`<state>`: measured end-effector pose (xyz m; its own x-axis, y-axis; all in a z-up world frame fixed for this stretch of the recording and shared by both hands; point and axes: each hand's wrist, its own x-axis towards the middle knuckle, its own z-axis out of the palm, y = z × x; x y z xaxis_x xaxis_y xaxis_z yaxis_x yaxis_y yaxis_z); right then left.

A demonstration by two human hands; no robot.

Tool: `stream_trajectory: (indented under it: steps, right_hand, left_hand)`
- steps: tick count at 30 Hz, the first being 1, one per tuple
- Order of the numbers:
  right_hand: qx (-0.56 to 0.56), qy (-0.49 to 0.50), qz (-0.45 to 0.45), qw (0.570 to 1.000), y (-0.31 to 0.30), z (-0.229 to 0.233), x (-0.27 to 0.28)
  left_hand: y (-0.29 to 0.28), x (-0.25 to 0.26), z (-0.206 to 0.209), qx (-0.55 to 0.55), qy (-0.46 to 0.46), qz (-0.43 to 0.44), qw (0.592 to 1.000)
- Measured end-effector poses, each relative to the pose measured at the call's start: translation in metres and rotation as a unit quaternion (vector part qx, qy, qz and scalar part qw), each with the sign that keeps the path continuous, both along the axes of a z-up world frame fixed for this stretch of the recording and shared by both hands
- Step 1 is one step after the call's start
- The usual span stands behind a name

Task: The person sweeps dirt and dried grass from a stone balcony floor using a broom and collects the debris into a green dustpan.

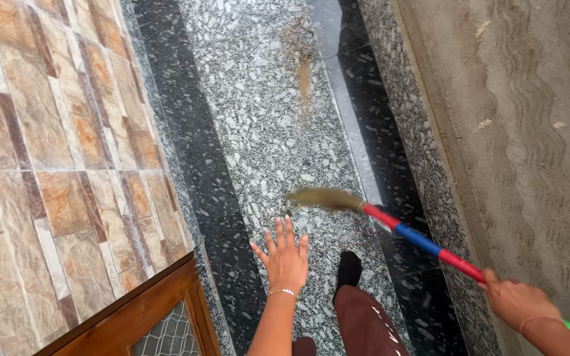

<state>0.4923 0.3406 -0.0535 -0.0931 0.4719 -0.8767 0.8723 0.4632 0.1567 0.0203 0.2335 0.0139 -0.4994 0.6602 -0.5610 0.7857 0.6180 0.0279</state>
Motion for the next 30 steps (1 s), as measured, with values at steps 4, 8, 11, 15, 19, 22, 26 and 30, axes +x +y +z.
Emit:
stream_trajectory:
  steps: [4,8,11,15,19,22,26,30]
  right_hand:
    - [0.064,0.039,-0.094,0.993,0.063,0.006,-0.065]
    - [0.138,0.088,-0.092,0.982,0.141,0.017,-0.152]
    - [0.195,0.153,-0.016,0.969,0.150,0.030,-0.180]
    - [0.175,0.214,0.054,0.960,0.126,0.043,-0.195]
    - [0.041,0.247,0.147,0.957,0.071,0.046,-0.194]
    - [-0.018,0.230,0.217,0.948,0.035,0.030,-0.193]
    - [-0.034,0.177,0.237,0.955,0.017,0.000,-0.194]
    - [0.032,0.120,0.103,0.987,0.046,-0.002,-0.207]
  left_hand:
    - [0.005,-0.010,0.007,-0.025,0.007,0.012,1.000]
    - [0.004,-0.020,0.011,-0.001,0.010,0.021,1.000]
    - [-0.001,-0.018,0.014,0.010,0.013,0.025,1.000]
    - [0.002,-0.018,0.020,0.001,0.020,0.015,1.000]
    - [0.007,-0.019,0.021,0.001,0.029,0.019,0.999]
    - [0.009,-0.020,0.020,0.002,0.024,0.021,0.999]
    - [0.010,-0.018,0.014,0.037,0.021,0.023,0.999]
    - [0.009,-0.015,0.013,0.021,0.026,0.014,0.999]
